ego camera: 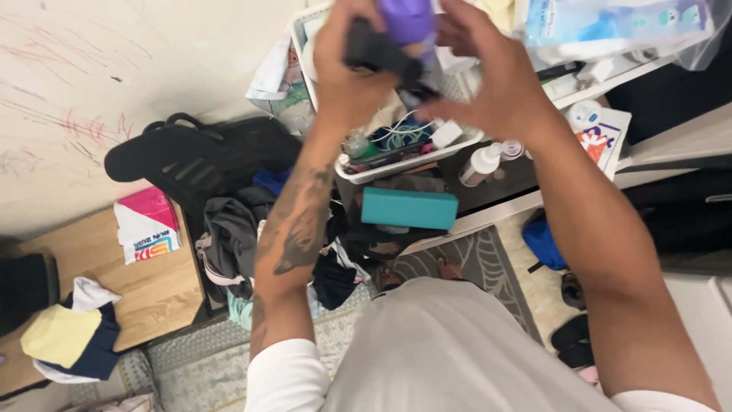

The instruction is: Organize personal items, toiletries, and small electronics into storage baskets on a dresser.

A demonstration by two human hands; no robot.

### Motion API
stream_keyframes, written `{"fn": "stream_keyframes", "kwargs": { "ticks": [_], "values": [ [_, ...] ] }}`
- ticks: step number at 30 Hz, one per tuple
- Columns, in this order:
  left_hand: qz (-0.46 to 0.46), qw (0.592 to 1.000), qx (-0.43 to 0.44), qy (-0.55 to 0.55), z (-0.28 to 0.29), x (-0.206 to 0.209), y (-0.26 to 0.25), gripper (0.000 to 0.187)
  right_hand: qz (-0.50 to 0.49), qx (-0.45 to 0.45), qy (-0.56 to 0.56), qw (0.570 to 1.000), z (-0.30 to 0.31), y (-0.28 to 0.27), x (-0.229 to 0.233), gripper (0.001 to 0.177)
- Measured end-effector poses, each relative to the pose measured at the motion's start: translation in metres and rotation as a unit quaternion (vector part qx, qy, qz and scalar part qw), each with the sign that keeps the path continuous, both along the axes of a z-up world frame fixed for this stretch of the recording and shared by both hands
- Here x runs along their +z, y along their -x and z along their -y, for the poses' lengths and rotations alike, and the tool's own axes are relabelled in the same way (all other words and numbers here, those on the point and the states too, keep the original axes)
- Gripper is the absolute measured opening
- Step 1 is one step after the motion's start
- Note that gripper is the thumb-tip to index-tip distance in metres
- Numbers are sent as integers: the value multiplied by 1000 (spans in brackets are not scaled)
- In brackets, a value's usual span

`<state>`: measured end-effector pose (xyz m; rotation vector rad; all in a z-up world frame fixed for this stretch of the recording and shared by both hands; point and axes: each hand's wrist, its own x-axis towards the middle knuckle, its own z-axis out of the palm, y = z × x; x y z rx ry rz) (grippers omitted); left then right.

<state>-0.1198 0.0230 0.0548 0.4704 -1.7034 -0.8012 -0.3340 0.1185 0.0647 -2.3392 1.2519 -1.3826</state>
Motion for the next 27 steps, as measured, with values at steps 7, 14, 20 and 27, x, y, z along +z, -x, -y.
{"fn": "stream_keyframes", "kwargs": {
  "ticks": [7, 14, 20, 27],
  "values": [
    [-126, 966, -189, -122, 47, -46, 29, 13, 94, 21, -104, 990, 16, 15, -18, 68],
    [-43, 925, -104, -363, 127, -107, 53, 33, 292, 46, -186, 937, 10, 54, -48, 54],
    [312, 932, 40, -180, 162, -157, 90, 50, 347, 20, -124, 929, -10, 71, -25, 43],
    [380, 915, 51, -123, 175, -186, 123, 46, 291, 8, -115, 950, -14, 80, -25, 47]
  ]
}}
